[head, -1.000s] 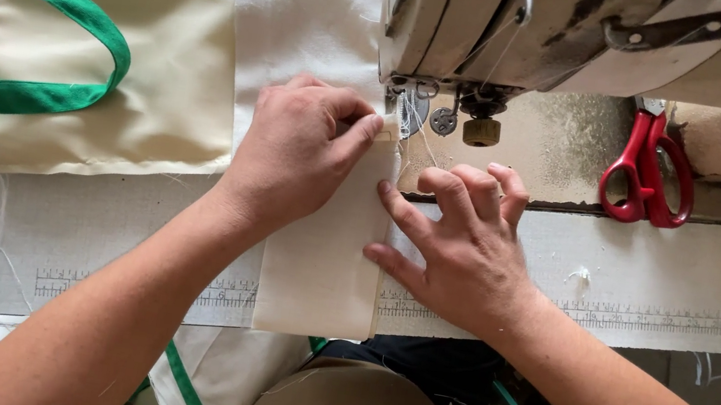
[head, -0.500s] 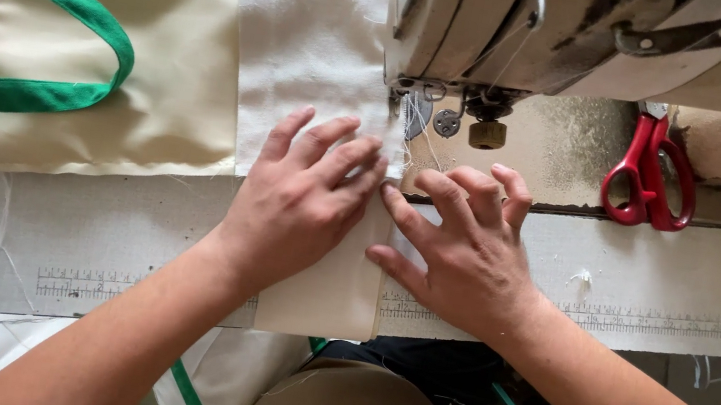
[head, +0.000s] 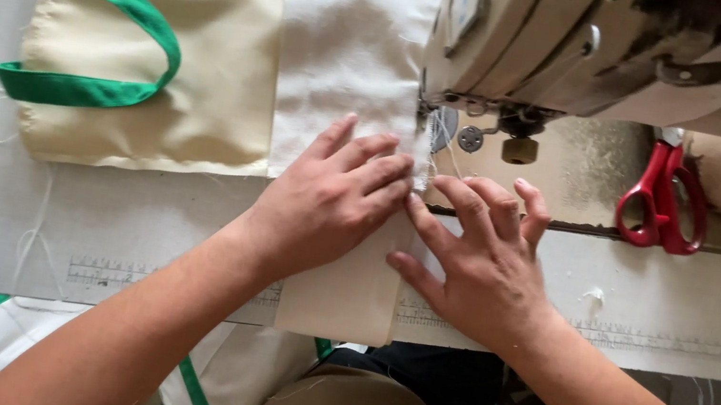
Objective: Sewing fabric bag components together using an industrial sewing machine and trimming excess threads with scissors.
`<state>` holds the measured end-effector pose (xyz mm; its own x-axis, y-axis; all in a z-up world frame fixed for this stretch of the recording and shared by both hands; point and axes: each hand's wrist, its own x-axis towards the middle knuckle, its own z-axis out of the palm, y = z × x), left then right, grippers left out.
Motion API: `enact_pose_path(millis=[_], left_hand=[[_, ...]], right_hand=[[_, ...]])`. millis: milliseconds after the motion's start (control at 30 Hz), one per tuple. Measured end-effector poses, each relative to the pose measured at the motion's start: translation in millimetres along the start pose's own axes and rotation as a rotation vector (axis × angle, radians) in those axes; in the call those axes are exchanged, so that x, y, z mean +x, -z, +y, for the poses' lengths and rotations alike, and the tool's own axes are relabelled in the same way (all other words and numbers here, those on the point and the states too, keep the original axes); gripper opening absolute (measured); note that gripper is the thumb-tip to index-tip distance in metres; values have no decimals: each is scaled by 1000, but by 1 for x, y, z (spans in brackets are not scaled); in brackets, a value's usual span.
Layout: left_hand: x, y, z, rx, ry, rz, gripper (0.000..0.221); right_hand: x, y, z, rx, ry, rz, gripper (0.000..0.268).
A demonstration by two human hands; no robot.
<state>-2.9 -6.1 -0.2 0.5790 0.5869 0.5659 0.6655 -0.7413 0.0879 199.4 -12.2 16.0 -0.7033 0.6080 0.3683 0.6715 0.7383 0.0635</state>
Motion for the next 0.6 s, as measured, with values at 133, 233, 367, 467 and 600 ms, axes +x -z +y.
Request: enact_pose_path(millis=[133,233,367,467,600], left_hand=[[0,-1,-2,-8,3,-46,22],[1,1,-5,17,-2,-49,22],[4,5,-7,19,-29,-55,20],[5,6,-8,23,-17,-63,22],[6,3,-10,-11,-12,-60,23]], right_hand=[[3,3,-2,-24,13,11,42],[8,5,-4,-11,11,7,41],[9,5,-6,21,-29,-12,45],[10,6,-6,27,-33,-21,45],[11,4,-3,24,-36,-21,46]])
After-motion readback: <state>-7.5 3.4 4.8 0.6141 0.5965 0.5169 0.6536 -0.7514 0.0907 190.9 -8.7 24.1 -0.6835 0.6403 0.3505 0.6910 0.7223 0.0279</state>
